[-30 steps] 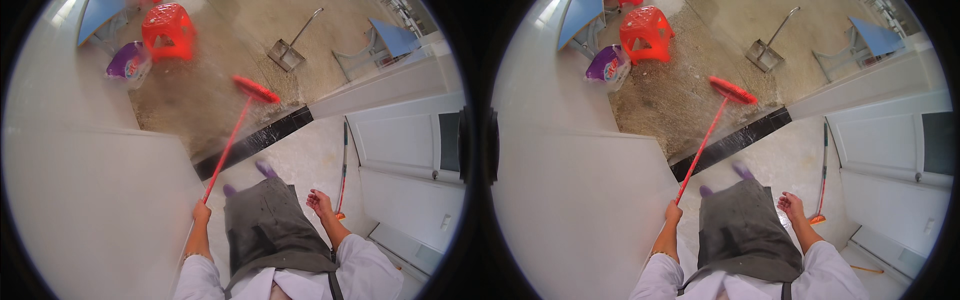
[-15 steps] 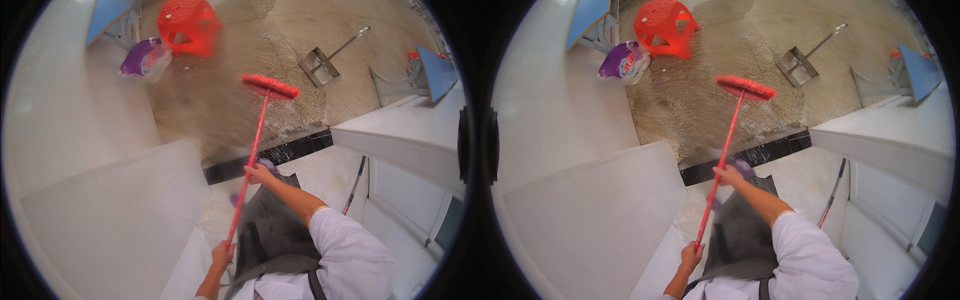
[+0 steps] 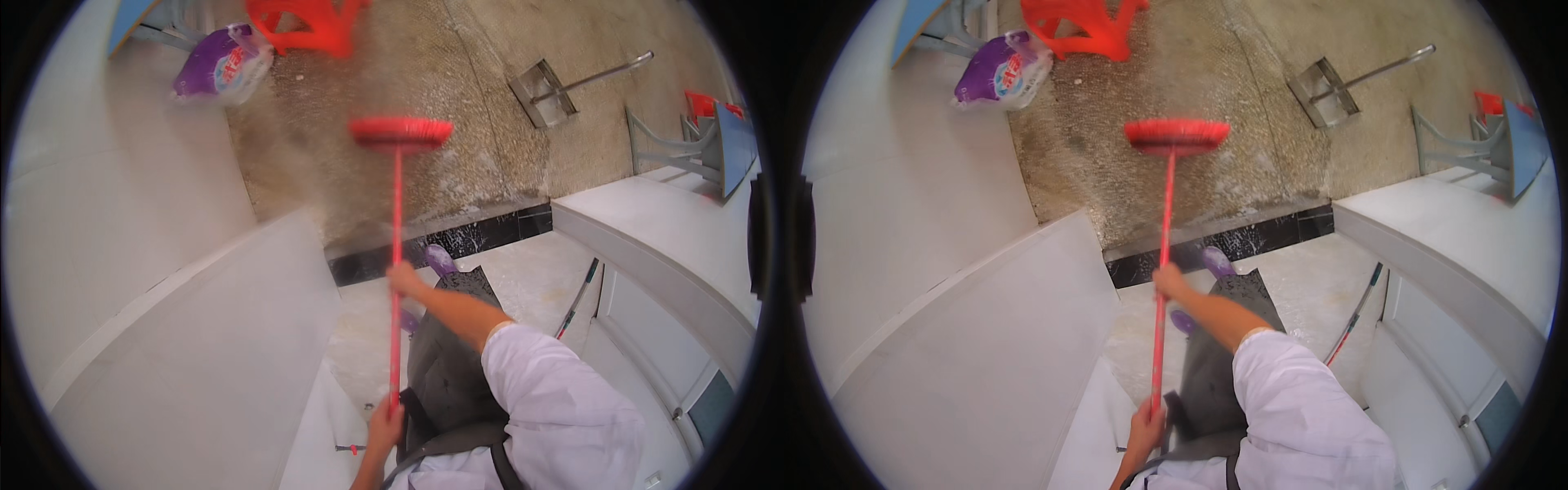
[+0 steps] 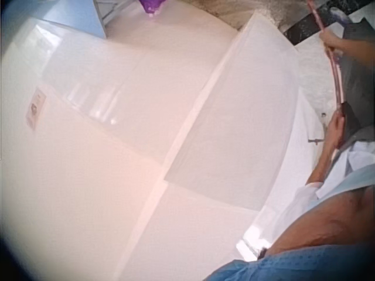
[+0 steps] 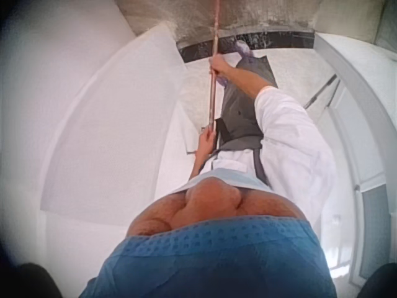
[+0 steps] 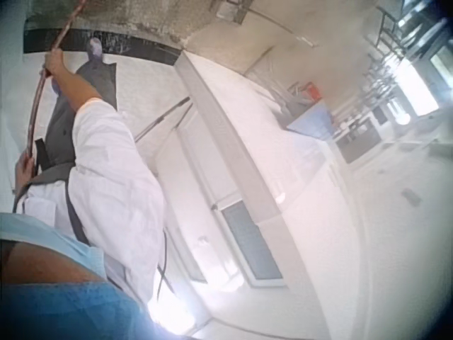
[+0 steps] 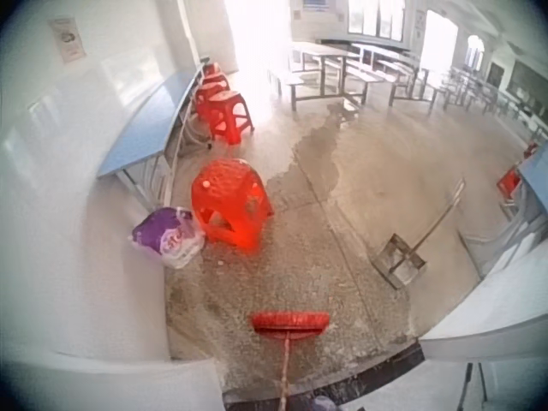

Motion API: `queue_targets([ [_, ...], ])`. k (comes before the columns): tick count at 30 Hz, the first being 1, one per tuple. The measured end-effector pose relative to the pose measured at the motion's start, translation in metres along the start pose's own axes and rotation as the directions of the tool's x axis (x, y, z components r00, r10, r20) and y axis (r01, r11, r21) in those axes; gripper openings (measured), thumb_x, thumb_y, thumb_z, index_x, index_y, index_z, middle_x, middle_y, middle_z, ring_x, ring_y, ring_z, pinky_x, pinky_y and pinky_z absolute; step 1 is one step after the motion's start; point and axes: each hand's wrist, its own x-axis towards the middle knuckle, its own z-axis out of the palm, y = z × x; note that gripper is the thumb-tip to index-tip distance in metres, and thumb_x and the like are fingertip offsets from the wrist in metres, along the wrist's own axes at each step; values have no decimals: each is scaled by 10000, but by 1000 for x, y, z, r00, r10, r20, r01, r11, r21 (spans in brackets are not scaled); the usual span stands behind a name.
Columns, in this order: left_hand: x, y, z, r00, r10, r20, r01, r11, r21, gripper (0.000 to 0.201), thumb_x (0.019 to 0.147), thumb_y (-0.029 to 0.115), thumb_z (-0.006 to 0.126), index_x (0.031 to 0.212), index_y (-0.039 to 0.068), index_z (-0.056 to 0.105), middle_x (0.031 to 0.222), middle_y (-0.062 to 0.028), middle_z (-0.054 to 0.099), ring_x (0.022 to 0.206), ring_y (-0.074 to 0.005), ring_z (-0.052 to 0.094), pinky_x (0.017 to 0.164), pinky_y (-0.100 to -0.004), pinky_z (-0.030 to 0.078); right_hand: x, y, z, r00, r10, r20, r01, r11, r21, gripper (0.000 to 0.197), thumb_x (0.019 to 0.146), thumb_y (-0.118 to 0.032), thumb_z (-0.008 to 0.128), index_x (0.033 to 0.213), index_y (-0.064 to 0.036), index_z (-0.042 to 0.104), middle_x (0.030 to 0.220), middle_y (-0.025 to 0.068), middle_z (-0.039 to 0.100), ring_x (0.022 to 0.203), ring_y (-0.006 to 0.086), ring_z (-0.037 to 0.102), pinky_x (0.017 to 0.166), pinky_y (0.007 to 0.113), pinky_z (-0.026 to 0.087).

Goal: The person pours cleaning powder from a bag onto a floor, then scrubs the wet surface using a red broom and an orange squeegee while walking through a restroom area, and turns a valve on a grey pipe.

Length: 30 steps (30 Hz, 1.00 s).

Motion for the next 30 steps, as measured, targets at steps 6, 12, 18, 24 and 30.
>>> queue_targets([
  [6, -116, -28, -24, 995, -73, -71, 63, 989, -136, 349, 882, 149, 570, 1203, 17, 534, 924, -45, 603, 865, -112, 543, 790, -262, 442, -128, 12, 59, 955, -171, 243, 264, 863, -430, 128, 713, -213, 639, 673, -94, 612, 647, 113, 611, 598, 260, 625, 533, 392, 502],
  [12, -143, -9, -35, 984, -114, -137, 66, 948, -311, 361, 883, 152, 579, 1217, 24, 529, 912, -33, 595, 861, -107, 535, 796, -257, 435, -175, -89, 56, 936, 288, 203, -338, 897, 286, 193, 791, -161, 538, 715, 12, 578, 652, 164, 611, 594, 283, 646, 537, 402, 529],
  [18, -72, 48, -80, 958, 114, -263, -197, 927, -319, 313, 888, 150, 535, 1177, 32, 539, 773, -62, 533, 733, -125, 499, 699, -262, 429, -91, -223, 51, 962, 112, 249, -166, 965, 204, 221, 857, -175, 548, 848, 45, 525, 683, 167, 603, 573, 332, 645, 472, 443, 535],
  [24, 30, 170, -178, 958, 102, -269, -201, 905, -374, 365, 893, 150, 482, 1244, 52, 498, 734, -77, 546, 639, -111, 513, 603, -277, 436, 65, -345, 44, 955, -247, 166, 279, 937, -211, 217, 868, -200, 526, 790, 3, 530, 600, 133, 584, 508, 279, 629, 418, 422, 509],
  [30, 106, 266, -224, 949, 50, -311, -142, 949, -281, 492, 894, 145, 469, 1377, 103, 383, 805, -106, 603, 703, -158, 574, 664, -308, 470, 184, -379, 30, 913, -297, 280, 408, 697, -590, 221, 862, -156, 481, 719, -20, 580, 614, 113, 615, 523, 268, 634, 456, 413, 525],
])
